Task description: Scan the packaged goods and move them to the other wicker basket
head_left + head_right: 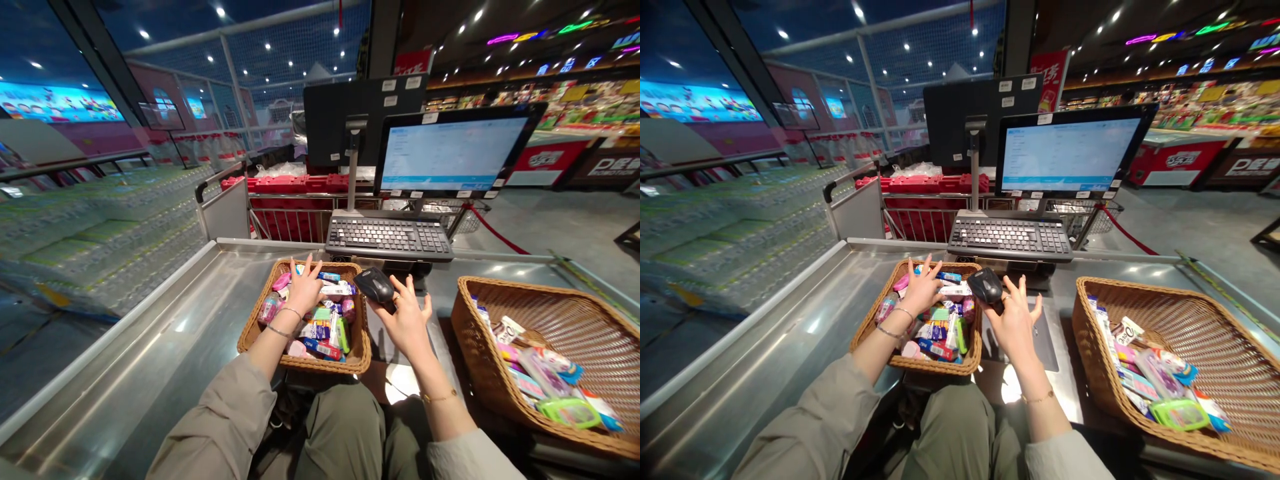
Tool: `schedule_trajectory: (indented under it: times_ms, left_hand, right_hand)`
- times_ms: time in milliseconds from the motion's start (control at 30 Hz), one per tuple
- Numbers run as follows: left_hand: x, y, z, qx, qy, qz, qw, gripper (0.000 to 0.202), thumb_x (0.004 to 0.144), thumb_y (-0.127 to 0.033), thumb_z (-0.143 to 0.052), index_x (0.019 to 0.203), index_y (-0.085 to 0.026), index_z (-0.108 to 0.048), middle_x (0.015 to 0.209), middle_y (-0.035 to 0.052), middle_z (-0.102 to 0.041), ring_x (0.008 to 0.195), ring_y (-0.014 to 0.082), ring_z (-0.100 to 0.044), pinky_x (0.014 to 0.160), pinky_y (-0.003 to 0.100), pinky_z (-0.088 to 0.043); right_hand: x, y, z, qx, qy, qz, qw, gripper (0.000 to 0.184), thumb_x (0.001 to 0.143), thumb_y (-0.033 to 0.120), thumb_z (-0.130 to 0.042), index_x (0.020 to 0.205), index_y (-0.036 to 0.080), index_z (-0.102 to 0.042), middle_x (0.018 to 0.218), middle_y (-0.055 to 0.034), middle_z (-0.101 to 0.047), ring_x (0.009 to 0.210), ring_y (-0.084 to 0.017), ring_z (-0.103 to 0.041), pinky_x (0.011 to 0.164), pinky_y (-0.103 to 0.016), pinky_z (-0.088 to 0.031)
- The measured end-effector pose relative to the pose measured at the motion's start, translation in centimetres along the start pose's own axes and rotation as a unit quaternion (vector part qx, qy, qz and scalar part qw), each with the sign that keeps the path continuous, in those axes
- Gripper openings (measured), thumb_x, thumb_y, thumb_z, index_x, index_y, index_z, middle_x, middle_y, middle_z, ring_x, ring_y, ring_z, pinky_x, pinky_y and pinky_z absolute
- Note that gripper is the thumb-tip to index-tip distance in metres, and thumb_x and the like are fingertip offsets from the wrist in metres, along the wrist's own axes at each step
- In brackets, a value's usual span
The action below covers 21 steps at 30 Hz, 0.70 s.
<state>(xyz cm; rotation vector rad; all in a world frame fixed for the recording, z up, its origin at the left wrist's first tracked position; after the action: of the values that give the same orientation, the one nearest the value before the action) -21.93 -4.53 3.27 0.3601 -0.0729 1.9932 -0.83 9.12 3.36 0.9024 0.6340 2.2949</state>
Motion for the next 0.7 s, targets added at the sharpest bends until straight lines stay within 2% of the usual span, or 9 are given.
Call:
schedule_trajectory:
  times_ms: [167,367,500,700]
  left_hand:
    - [-1.4,-0.1,2.3,-0.011,-0.039,0.035,0.999,0.015,0.084,-0.036,-0.076,0.095,-0.026,-0.077,0.158,0.0079,-0.046,0.155,0.0417,-0.019,0.114,0.083,0.003]
    - [-2.1,-1.0,4.7,-0.013,-0.122,0.063,0.990,0.017,0.089,-0.039,-0.070,0.097,-0.024,-0.074,0.161,0.0076,-0.041,0.156,0.0404,-0.017,0.114,0.083,0.006]
    - [-1.7,-1.4,5.7,0.002,-0.161,0.072,0.984,0.017,0.093,-0.037,-0.065,0.097,-0.024,-0.073,0.162,0.0063,-0.037,0.155,0.0409,-0.016,0.114,0.083,0.008]
    - [-1.4,-1.7,6.3,0.003,-0.186,0.087,0.979,0.022,0.095,-0.039,-0.061,0.107,-0.025,-0.073,0.163,0.0064,-0.033,0.156,0.0402,-0.012,0.113,0.082,0.014]
  right_hand:
    - [-0.2,0.3,0.6,-0.011,-0.004,0.005,1.000,0.041,0.092,0.057,-0.051,0.097,0.023,-0.072,0.149,-0.0107,-0.056,0.153,-0.037,-0.027,0.115,-0.075,-0.006]
    - [-0.3,1.1,0.9,-0.044,-0.009,0.034,0.998,0.045,0.095,0.057,-0.045,0.104,0.023,-0.072,0.147,-0.0118,-0.058,0.152,-0.037,-0.028,0.114,-0.076,-0.008]
    - [-0.3,1.4,1.1,-0.052,-0.018,0.047,0.997,0.045,0.095,0.056,-0.045,0.105,0.023,-0.072,0.145,-0.0116,-0.060,0.151,-0.037,-0.031,0.113,-0.076,-0.007]
    - [-0.3,1.8,1.6,-0.049,-0.021,0.046,0.998,0.044,0.096,0.056,-0.045,0.104,0.022,-0.071,0.145,-0.0114,-0.060,0.151,-0.037,-0.031,0.114,-0.075,-0.006]
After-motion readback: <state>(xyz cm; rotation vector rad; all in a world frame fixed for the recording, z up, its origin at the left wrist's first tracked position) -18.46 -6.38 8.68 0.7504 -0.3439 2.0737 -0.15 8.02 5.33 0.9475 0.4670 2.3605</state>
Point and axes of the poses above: each hand's wrist, its own x-axis towards the middle knuckle, its own z-axis out of the back of the hand, y = z × x, the point moved 4 cm from there along x, towards the middle knuckle
